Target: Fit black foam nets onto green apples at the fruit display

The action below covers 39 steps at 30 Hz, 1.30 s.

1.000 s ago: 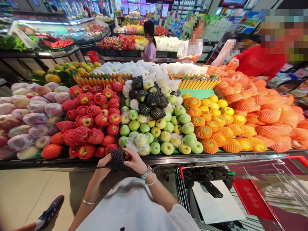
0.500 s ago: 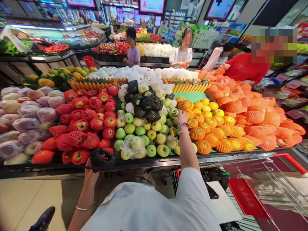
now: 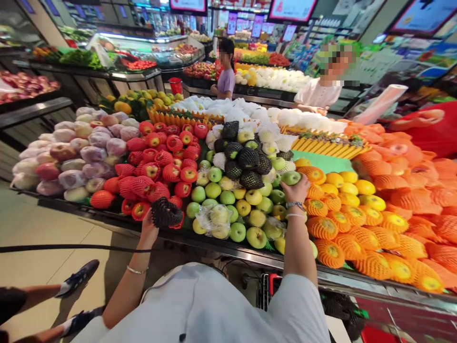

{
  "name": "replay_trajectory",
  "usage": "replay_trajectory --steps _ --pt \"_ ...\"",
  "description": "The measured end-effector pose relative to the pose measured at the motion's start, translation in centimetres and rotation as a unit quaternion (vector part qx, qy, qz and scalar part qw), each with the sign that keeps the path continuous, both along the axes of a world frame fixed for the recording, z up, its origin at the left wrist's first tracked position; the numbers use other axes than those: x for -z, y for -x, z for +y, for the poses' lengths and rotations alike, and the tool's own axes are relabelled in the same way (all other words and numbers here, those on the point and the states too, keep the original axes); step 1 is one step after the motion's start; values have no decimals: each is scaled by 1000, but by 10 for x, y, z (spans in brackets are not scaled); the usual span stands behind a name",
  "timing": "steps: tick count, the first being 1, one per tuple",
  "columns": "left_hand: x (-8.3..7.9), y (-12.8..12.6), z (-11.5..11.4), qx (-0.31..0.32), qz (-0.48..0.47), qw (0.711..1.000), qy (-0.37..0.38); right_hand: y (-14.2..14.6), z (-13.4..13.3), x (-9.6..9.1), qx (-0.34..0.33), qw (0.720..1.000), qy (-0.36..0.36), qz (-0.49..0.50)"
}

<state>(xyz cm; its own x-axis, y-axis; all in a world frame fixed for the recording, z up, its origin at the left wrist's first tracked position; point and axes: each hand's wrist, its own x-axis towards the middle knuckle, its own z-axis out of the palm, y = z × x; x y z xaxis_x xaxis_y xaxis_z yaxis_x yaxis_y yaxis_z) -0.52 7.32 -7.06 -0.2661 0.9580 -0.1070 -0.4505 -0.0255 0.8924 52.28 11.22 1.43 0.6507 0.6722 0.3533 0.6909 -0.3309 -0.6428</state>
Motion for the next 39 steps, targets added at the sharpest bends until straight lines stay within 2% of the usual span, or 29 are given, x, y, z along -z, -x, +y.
replay_trajectory --steps 4,7,9,11,13,15,17,20,22,27,31,34,39 --pt "-12 -9 2 6 -13 1000 -1 23 -12 -16 -87 982 -170 7" --pt "-26 -16 -1 60 -14 998 -15 62 -27 -37 -159 968 -184 51" --pt "-35 -21 -3 94 -2 995 -30 99 -39 -47 -234 948 -178 119" --pt "-39 -24 -4 109 20 993 -43 143 -49 -49 -308 915 -164 204" --pt "-40 -27 -5 121 26 991 -50 188 -57 -43 -357 876 -149 289" --pt "-40 -28 -6 140 20 989 -52 232 -63 -32 -399 813 -137 401" --pt "-40 -27 -8 165 29 984 -52 267 -66 -22 -423 764 -116 474" --pt "-45 -21 -13 200 67 976 -55 300 -68 -15 -442 731 -90 512" --pt "-51 -16 -17 202 98 972 -67 311 -69 -14 -449 731 -72 509" --pt "-61 -11 -20 200 203 953 -101 319 -72 -12 -451 763 -49 460" --pt "-54 -13 -20 186 194 959 -92 320 -74 -12 -505 759 -10 411" --pt "-46 -17 -20 159 187 966 -82 324 -77 -9 -517 769 -10 377" --pt "-49 -26 -20 124 284 943 -121 342 -85 3 -514 795 -30 319"
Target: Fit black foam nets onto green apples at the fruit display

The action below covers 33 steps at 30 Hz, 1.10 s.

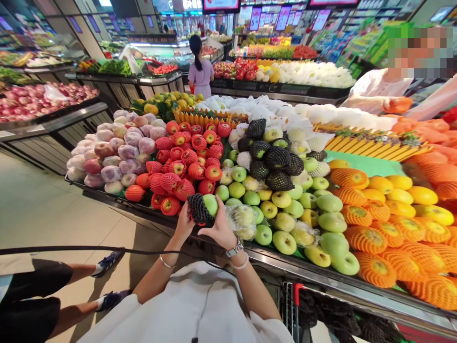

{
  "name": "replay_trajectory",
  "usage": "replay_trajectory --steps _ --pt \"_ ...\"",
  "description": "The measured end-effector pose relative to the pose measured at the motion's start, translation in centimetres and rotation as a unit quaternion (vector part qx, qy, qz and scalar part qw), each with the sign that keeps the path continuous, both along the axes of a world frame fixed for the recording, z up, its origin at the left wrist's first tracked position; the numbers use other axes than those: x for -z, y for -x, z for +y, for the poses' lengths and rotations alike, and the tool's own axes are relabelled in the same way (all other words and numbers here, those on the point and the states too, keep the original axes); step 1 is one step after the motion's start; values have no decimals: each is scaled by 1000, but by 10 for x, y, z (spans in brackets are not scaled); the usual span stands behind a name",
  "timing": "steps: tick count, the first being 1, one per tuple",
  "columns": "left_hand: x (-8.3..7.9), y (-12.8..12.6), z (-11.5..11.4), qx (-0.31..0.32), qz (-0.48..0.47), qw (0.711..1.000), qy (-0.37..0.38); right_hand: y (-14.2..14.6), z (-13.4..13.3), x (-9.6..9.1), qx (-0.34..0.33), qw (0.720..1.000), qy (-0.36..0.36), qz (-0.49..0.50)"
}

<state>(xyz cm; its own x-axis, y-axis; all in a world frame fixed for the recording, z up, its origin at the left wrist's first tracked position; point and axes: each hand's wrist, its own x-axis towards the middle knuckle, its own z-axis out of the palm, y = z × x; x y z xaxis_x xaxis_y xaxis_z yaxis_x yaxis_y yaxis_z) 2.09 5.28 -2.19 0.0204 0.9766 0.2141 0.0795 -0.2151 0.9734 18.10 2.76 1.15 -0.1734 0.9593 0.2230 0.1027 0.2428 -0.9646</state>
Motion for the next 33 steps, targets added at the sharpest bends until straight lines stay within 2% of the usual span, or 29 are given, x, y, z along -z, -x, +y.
replay_trajectory --steps 5,10,13,15,16,20,22,25,29,33 --pt "-16 -5 -8 -29 70 996 -48 9 0 4 69 997 -14 21" --pt "-27 2 -21 10 3 1000 -14 2 4 6 112 992 3 59" --pt "-36 8 -19 -49 -49 997 -30 -1 3 7 120 990 18 68" --pt "-40 14 -12 -82 -51 993 -60 -1 1 8 104 992 24 69" --pt "-42 16 -8 -67 -44 994 -72 0 -1 8 94 993 26 71" --pt "-44 25 1 97 -2 992 -86 5 -5 7 69 993 36 84" --pt "-43 27 -1 116 43 987 -98 7 -5 6 77 993 40 85" --pt "-42 26 -7 88 91 985 -115 7 -6 6 81 992 39 90" --pt "-40 25 -8 63 75 991 -94 5 -7 7 57 989 50 124" --pt "-38 22 -3 32 14 999 11 5 -8 10 37 991 63 112"
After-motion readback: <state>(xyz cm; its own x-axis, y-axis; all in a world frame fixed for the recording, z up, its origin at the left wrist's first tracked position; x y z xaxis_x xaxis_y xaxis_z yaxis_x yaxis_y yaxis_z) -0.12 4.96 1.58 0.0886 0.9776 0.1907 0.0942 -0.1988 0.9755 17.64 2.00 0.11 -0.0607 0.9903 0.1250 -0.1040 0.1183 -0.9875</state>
